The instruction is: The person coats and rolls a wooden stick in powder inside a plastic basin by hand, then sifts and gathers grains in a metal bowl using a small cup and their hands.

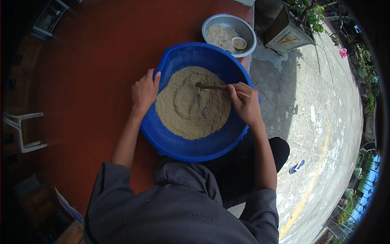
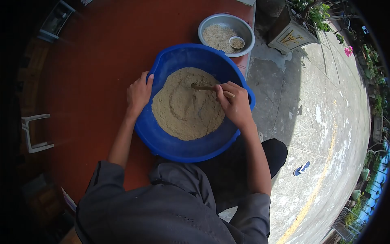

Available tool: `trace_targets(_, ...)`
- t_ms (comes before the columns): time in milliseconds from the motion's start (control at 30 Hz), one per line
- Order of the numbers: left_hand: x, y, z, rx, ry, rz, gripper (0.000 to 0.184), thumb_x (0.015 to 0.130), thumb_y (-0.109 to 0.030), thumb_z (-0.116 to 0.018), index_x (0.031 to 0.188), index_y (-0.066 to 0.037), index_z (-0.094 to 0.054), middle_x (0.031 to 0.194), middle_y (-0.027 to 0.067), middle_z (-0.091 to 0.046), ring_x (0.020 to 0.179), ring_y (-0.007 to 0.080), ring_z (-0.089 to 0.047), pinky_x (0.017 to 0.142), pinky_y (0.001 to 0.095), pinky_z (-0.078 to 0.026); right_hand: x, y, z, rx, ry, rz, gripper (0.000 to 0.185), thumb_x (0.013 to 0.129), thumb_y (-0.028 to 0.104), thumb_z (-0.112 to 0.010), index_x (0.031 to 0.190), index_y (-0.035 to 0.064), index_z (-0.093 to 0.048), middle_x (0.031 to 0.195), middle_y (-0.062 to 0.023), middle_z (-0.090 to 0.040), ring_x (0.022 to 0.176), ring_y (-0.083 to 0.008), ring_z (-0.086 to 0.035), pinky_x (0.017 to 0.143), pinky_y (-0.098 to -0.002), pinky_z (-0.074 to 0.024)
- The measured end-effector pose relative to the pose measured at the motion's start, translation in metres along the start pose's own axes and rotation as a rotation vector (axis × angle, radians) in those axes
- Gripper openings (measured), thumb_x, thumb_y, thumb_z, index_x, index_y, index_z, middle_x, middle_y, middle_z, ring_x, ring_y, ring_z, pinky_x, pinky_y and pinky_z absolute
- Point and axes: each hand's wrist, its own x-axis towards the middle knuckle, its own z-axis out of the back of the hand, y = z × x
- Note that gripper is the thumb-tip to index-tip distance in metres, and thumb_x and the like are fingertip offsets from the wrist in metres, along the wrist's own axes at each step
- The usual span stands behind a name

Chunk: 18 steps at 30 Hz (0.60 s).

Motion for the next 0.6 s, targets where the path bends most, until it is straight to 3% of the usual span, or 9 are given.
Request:
trace_targets(33, 0.0, 0.0, 0.0, 0.006, -0.001, 0.001, 0.053, 0.117, -0.048, -0.045, 0.139, -0.006, -0.068, 0.118, 0.0206, -0.081, 0.103, 0.0462, -0.078, 0.088, 0.0587, -0.063, -0.004, 0.005, -0.007, 0.049, 0.054, -0.003, 0.021, 0.108, 0.014, -0.069, 0.104, -0.0024, -0.081, 0.078, -0.0142, -0.068, 0.068, -0.0296, -0.066, 0.065, -0.0415, -0.0506)
trace_targets(200, 0.001, -0.001, 0.0, 0.031, 0.0, 0.001, 0.053, 0.117, -0.048, -0.044, 0.138, -0.006, -0.069, 0.117, 0.0203, -0.081, 0.102, 0.0462, -0.078, 0.087, 0.0586, -0.063, -0.022, -0.001, -0.018, 0.276, 0.414, -0.132, 0.029, 0.112, 0.017, -0.063, 0.106, -0.0051, -0.08, 0.075, -0.0122, -0.076, 0.07, -0.0201, -0.077, 0.069, -0.0339, -0.0588)
trace_targets(300, 0.002, -0.005, 0.003, 0.022, 0.019, 0.007, 0.052, 0.117, -0.048, -0.044, 0.137, -0.006, -0.069, 0.116, 0.0203, -0.081, 0.101, 0.0463, -0.078, 0.087, 0.0586, -0.063, -0.021, -0.001, 0.012, 0.354, 0.531, -0.352, 0.033, 0.114, 0.021, -0.062, 0.107, -0.0047, -0.081, 0.072, -0.0097, -0.075, 0.067, -0.017, -0.076, 0.066, -0.0322, -0.0588)
trace_targets(467, 0.002, -0.002, -0.001, 0.049, -0.002, 0.003, 0.052, 0.117, -0.048, -0.044, 0.136, -0.006, -0.069, 0.115, 0.021, -0.081, 0.101, 0.0464, -0.078, 0.086, 0.0585, -0.063, -0.022, -0.026, 0.051, 0.268, 0.184, -0.433, 0.045, 0.118, 0.033, -0.058, 0.112, -0.0042, -0.083, 0.078, -0.0068, -0.073, 0.067, -0.0138, -0.073, 0.062, -0.0276, -0.0564)
trace_targets(600, 0.002, -0.004, 0.0, 0.065, 0.02, 0.015, 0.052, 0.117, -0.048, -0.044, 0.135, -0.006, -0.069, 0.112, 0.0214, -0.081, 0.1, 0.0469, -0.078, 0.086, 0.0588, -0.063, -0.012, -0.042, 0.037, 0.302, -0.015, -0.384, 0.042, 0.117, 0.032, -0.06, 0.114, -0.0041, -0.082, 0.078, -0.0074, -0.074, 0.067, -0.0142, -0.074, 0.063, -0.0284, -0.057)
